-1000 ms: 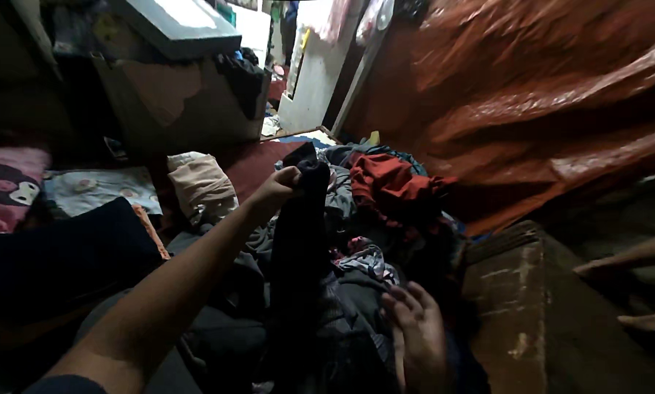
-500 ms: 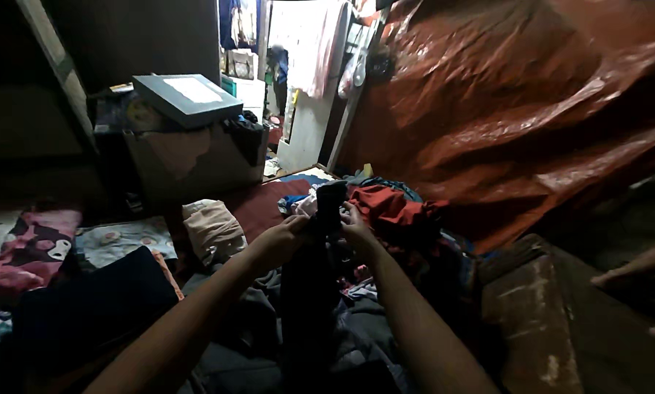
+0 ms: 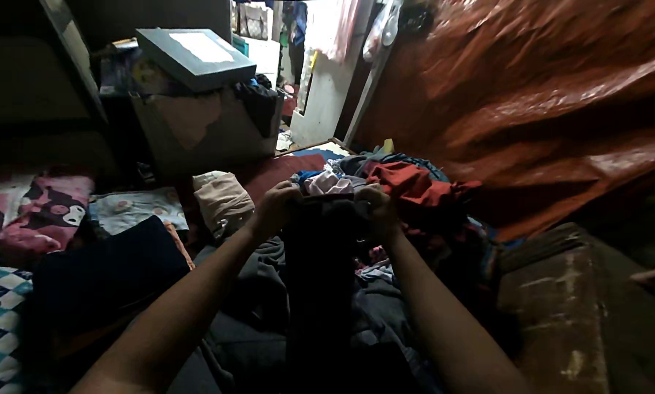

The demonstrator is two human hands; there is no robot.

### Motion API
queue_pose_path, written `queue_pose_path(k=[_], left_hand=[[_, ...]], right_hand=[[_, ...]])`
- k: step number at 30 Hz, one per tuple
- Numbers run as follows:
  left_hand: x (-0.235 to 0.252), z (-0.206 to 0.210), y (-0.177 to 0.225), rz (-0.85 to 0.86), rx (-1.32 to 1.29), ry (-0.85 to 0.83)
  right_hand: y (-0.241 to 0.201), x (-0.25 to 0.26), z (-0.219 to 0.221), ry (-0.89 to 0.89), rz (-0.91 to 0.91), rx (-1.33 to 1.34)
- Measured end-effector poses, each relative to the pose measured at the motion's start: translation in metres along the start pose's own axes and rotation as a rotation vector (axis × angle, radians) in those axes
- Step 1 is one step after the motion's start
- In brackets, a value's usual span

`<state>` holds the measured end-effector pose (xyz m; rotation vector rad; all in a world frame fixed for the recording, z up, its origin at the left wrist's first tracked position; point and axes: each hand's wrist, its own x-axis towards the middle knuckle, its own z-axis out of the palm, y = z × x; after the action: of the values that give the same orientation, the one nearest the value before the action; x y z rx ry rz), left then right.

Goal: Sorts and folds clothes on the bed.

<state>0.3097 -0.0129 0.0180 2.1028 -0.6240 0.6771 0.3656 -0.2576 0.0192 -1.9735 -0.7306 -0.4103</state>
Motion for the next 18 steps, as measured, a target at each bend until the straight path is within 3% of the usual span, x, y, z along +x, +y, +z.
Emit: queue_pose_path(k=[3,6,8,10,13,16,18], left_hand=[[-0.012,0.002,-0.012,0.093,0.032,-0.062],[-0.026,0.011,-0.029,0.040,0.077,-0.076],[-0.033,0.021,-0.037,-0.134,0.105,-0.061],[-0.037,0.029,-0.036,-0.505,0.091,-0.104],[-0.049,0.049,-0.046,-0.974,-0.176,-0.089],[-0.067,0.064,-0.036,-1.186,-0.437,-0.151],[-0.075,0.074,-0.032,-1.212,-0.419,-0.181]], right_hand=[[0.011,-0.008,0.003,-0.071,-0.012,-0.201],[0.023,-0.013,0.013,-0.194,0.126,-0.096],[0.022,-0.013,0.021,-0.273,0.322,0.028],[0.027,-0.015,0.034,-0.258,0.508,0.174],[0.041,-0.021,0.052,-0.239,0.650,0.320],[0.050,-0.028,0.066,-0.326,0.737,0.340],[0.052,-0.030,0.074,-0.348,0.822,0.370]])
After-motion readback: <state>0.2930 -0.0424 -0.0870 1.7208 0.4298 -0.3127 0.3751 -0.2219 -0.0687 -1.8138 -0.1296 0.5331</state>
